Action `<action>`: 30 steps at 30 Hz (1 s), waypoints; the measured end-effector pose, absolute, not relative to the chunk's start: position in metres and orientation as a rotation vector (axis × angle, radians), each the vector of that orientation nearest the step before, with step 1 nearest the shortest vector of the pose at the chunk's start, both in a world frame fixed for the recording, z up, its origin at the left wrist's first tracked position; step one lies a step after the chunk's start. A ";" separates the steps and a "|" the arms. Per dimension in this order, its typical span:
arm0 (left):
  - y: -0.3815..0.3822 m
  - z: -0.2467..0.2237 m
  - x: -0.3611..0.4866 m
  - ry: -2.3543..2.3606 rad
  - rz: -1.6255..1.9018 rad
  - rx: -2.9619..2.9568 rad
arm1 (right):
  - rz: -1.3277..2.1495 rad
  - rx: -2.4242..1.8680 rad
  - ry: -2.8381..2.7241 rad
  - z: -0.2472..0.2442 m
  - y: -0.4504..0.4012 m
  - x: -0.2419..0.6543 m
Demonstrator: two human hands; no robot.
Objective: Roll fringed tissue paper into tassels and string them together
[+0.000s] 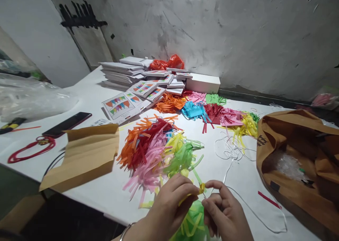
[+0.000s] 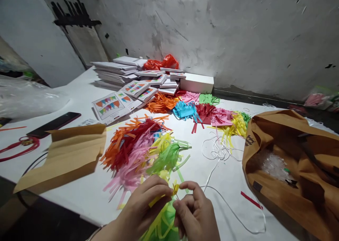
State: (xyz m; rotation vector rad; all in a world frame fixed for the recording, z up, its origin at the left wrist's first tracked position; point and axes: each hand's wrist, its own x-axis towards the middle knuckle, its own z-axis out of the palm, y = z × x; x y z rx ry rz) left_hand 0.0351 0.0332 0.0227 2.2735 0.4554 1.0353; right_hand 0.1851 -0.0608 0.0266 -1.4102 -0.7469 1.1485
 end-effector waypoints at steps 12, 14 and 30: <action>0.034 0.014 0.036 0.367 1.003 2.445 | 1.043 -1.431 -1.071 0.008 -0.049 0.201; 0.035 0.008 0.037 0.357 1.030 2.432 | 0.804 -1.424 -1.178 0.005 -0.045 0.207; 0.038 0.006 0.038 0.689 1.077 1.966 | 1.086 -1.406 -0.698 0.010 -0.047 0.178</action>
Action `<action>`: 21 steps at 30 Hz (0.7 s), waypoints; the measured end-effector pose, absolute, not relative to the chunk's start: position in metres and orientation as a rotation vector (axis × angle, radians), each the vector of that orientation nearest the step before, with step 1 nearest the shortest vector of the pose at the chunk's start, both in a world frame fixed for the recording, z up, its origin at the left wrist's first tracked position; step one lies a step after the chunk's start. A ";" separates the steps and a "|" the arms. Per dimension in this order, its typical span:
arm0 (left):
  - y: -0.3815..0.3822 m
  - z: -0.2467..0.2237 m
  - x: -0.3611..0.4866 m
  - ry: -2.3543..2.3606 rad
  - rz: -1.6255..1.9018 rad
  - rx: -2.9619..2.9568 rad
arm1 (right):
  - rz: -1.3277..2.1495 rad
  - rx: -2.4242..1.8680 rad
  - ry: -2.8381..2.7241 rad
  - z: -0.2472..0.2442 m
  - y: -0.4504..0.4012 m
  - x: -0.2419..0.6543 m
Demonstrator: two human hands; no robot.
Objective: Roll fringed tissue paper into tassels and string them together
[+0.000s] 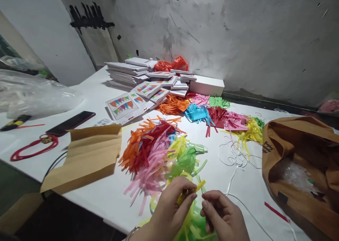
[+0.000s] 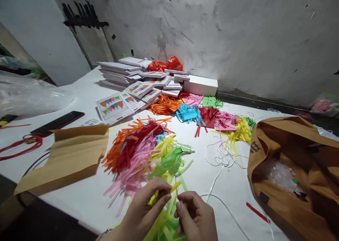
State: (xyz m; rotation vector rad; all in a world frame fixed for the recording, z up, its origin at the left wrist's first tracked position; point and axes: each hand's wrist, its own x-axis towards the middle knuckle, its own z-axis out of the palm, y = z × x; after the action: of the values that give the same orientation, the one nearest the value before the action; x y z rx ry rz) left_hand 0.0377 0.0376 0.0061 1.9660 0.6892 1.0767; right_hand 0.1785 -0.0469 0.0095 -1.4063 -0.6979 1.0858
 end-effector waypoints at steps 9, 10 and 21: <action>0.038 0.005 0.038 0.609 1.076 2.001 | 0.963 -1.531 -0.820 0.013 -0.047 0.179; 0.038 0.006 0.038 0.598 1.078 2.005 | 0.943 -1.545 -0.829 0.014 -0.047 0.180; 0.047 0.008 0.030 0.381 1.040 2.200 | 1.303 -1.249 -0.614 0.015 -0.042 0.187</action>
State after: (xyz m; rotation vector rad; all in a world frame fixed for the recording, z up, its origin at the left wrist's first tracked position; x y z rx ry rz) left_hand 0.0296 0.0469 0.0079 2.1999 0.3808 1.0396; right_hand 0.1873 -0.0422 0.0150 -1.2489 -0.6136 1.3031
